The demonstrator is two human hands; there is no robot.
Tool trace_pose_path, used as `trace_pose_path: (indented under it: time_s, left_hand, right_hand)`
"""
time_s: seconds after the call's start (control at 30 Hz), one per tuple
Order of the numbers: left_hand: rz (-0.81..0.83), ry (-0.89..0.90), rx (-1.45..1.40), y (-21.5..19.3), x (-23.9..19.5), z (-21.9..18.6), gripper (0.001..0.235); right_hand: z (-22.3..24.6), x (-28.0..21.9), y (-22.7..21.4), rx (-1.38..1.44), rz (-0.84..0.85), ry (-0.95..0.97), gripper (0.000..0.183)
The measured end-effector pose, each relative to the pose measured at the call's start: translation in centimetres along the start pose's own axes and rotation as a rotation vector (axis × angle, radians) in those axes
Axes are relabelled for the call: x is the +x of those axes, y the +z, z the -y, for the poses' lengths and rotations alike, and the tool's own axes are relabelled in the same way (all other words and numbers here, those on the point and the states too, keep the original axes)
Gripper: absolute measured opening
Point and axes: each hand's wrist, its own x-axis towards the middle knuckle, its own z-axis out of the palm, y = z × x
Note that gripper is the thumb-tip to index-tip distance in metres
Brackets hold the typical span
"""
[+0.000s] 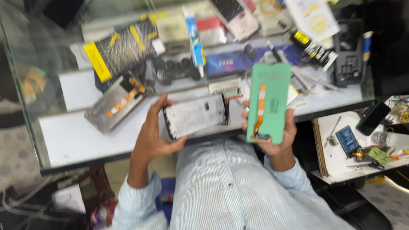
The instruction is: The person applies adhesive to the edges of a smartphone frame, then places a new screen assembly into the frame and presses it into place. The person then handles a small white strip and places it on the screen assembly.
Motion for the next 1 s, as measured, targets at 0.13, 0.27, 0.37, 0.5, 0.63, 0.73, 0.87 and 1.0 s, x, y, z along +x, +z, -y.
trace_pose_path:
  time_s: [0.13, 0.27, 0.37, 0.5, 0.63, 0.73, 0.87, 1.0]
  left_hand:
    - [0.025, 0.168, -0.216, 0.6, 2.1, 1.1, 0.113]
    - [0.084, 0.202, -0.419, 1.0, 5.7, 2.3, 0.099]
    - [0.018, 0.329, -0.639, 1.5, 7.7, 2.2, 0.098]
    - [-0.06, 0.381, -0.683, 1.5, 8.9, 2.9, 0.088]
    - [-0.131, 0.263, -0.762, 1.8, 8.5, 4.1, 0.089]
    - [-0.168, 0.218, -0.812, 2.4, 8.1, 4.7, 0.09]
    - [-0.2, 0.188, -0.869, 3.2, 7.5, 5.3, 0.09]
    - [-0.163, 0.104, -0.878, 3.2, 7.3, 5.6, 0.095]
  right_hand:
    - [1.7, 0.3, -1.6, -0.129, 0.057, -0.051, 0.085]
    - [2.9, 2.0, -1.8, -0.301, 0.154, -0.077, 0.083]
    - [2.9, 3.3, -1.2, -0.373, 0.169, -0.109, 0.084]
    - [2.5, 4.8, 0.0, -0.721, 0.119, -0.167, 0.084]
    - [1.7, 6.2, 1.7, -0.983, 0.059, -0.252, 0.083]
    - [0.6, 7.0, 3.4, -1.064, 0.051, -0.286, 0.08]
    - [0.1, 7.8, 5.4, -1.273, 0.083, -0.246, 0.075]
    - [-0.1, 8.3, 6.4, -1.402, 0.117, -0.153, 0.076]
